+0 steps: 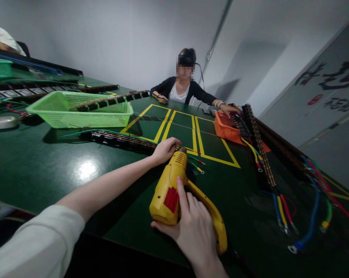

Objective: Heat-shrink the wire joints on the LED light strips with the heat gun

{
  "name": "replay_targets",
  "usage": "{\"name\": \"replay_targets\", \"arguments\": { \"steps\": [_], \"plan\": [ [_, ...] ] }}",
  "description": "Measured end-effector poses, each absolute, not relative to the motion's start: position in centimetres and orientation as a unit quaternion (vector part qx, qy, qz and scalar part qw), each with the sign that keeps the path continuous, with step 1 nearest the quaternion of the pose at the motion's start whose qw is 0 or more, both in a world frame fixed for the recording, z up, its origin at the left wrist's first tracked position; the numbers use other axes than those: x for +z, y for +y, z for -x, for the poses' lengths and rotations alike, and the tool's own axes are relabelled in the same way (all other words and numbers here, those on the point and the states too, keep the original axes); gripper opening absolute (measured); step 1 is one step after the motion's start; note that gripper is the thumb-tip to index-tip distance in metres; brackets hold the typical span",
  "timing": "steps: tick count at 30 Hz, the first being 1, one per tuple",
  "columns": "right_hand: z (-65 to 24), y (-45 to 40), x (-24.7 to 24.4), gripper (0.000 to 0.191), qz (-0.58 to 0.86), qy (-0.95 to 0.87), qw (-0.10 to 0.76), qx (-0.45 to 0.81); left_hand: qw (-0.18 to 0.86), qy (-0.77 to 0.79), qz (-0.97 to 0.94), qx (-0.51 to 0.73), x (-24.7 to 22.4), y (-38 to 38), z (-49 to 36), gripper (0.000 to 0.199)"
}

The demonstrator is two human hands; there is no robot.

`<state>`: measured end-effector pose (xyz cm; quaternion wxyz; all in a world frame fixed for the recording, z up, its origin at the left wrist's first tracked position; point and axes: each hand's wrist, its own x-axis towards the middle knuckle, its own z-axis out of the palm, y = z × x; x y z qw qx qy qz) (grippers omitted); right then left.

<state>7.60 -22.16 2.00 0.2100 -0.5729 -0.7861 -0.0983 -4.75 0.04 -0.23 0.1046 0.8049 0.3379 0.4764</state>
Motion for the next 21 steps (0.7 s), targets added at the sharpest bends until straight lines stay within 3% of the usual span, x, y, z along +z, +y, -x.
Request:
{"name": "replay_targets", "arguments": {
  "steps": [6,21],
  "plan": [
    [-6.9,-22.3,2.5,0.112,0.586,-0.78,0.203,-0.083,0.166,0.346,-0.779,0.496,-0.2,0.1,4.9,0.028],
    [-9.8,-22.8,2.0,0.11,0.611,-0.755,0.204,-0.121,0.157,0.366,-0.776,0.489,0.5,-0.7,4.8,0.027]
  ]
}}
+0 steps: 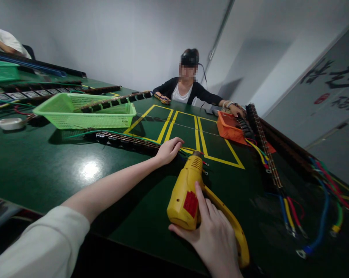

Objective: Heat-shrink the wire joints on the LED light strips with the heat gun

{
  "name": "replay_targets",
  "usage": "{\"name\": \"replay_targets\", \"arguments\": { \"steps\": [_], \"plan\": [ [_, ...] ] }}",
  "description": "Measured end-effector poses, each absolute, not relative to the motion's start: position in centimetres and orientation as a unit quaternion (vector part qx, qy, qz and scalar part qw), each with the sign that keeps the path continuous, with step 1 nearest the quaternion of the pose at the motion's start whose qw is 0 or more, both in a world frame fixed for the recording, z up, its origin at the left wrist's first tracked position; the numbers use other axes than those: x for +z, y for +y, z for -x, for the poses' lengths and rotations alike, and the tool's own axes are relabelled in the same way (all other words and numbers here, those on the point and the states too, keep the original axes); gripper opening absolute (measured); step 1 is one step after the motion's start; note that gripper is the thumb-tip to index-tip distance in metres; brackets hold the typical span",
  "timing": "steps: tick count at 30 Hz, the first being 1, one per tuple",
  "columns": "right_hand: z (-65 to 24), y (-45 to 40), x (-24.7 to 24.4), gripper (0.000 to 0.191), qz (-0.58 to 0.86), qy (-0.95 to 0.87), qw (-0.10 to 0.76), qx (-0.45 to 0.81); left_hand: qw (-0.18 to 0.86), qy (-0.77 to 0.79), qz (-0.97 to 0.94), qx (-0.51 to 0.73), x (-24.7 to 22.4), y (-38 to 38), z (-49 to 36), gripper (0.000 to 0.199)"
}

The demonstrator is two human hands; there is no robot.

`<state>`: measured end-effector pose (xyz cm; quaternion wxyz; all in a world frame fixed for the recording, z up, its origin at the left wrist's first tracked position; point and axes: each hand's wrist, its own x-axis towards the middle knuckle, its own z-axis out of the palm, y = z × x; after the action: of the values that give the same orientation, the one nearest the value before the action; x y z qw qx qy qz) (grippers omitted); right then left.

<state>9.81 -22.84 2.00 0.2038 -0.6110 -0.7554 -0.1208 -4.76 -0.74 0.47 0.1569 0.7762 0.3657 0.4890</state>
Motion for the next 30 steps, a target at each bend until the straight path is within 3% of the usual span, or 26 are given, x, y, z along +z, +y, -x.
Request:
{"name": "replay_targets", "arguments": {
  "steps": [30],
  "plan": [
    [-7.7,-22.5,2.0,0.11,0.602,-0.762,0.225,-0.077,0.207,0.372,-0.774,0.468,0.8,-0.5,4.9,0.04]
  ]
}}
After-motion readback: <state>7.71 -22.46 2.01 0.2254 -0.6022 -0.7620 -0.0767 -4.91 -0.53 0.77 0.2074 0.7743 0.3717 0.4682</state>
